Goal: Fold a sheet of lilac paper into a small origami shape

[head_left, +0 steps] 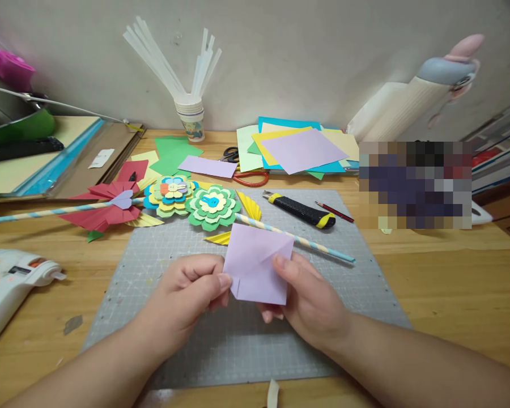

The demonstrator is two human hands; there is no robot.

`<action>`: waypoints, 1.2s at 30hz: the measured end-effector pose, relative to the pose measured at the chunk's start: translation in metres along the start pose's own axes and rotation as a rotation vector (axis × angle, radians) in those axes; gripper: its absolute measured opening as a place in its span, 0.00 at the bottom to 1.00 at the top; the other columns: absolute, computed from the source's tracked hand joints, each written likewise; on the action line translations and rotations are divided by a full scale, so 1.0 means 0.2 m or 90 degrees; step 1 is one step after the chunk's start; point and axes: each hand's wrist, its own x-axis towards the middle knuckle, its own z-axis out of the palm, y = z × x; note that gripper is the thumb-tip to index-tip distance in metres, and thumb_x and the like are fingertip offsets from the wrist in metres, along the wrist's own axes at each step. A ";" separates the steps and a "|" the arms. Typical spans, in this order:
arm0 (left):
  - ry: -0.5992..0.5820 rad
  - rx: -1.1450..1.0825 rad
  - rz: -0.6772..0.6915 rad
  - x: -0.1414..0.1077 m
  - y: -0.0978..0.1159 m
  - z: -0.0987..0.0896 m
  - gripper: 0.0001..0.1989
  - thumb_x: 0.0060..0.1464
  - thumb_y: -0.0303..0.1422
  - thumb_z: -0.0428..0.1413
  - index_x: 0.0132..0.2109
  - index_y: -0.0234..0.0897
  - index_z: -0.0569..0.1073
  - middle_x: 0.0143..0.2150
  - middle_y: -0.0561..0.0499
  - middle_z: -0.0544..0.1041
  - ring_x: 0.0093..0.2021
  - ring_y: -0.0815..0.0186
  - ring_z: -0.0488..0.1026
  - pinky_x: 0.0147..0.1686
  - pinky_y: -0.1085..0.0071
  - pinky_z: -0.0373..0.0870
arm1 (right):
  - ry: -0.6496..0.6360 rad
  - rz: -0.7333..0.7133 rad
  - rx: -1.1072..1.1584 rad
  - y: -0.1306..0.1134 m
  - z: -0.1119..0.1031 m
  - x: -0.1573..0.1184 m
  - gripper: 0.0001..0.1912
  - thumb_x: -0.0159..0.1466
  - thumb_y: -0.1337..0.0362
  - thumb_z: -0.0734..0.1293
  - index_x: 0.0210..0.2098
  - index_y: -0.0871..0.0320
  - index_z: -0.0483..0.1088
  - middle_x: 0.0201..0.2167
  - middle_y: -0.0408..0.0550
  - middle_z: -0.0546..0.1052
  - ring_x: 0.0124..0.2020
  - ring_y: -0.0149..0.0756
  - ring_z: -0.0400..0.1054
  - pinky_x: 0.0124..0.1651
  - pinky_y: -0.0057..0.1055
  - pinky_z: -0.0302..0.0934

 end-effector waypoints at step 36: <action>0.234 0.014 0.083 0.08 0.03 -0.01 0.14 0.50 0.41 0.61 0.43 0.43 0.73 0.38 0.54 0.73 0.32 0.70 0.67 0.28 0.76 0.64 | -0.007 0.028 -0.166 -0.06 -0.03 0.07 0.19 0.56 0.51 0.72 0.27 0.60 0.67 0.22 0.42 0.74 0.18 0.26 0.68 0.17 0.20 0.53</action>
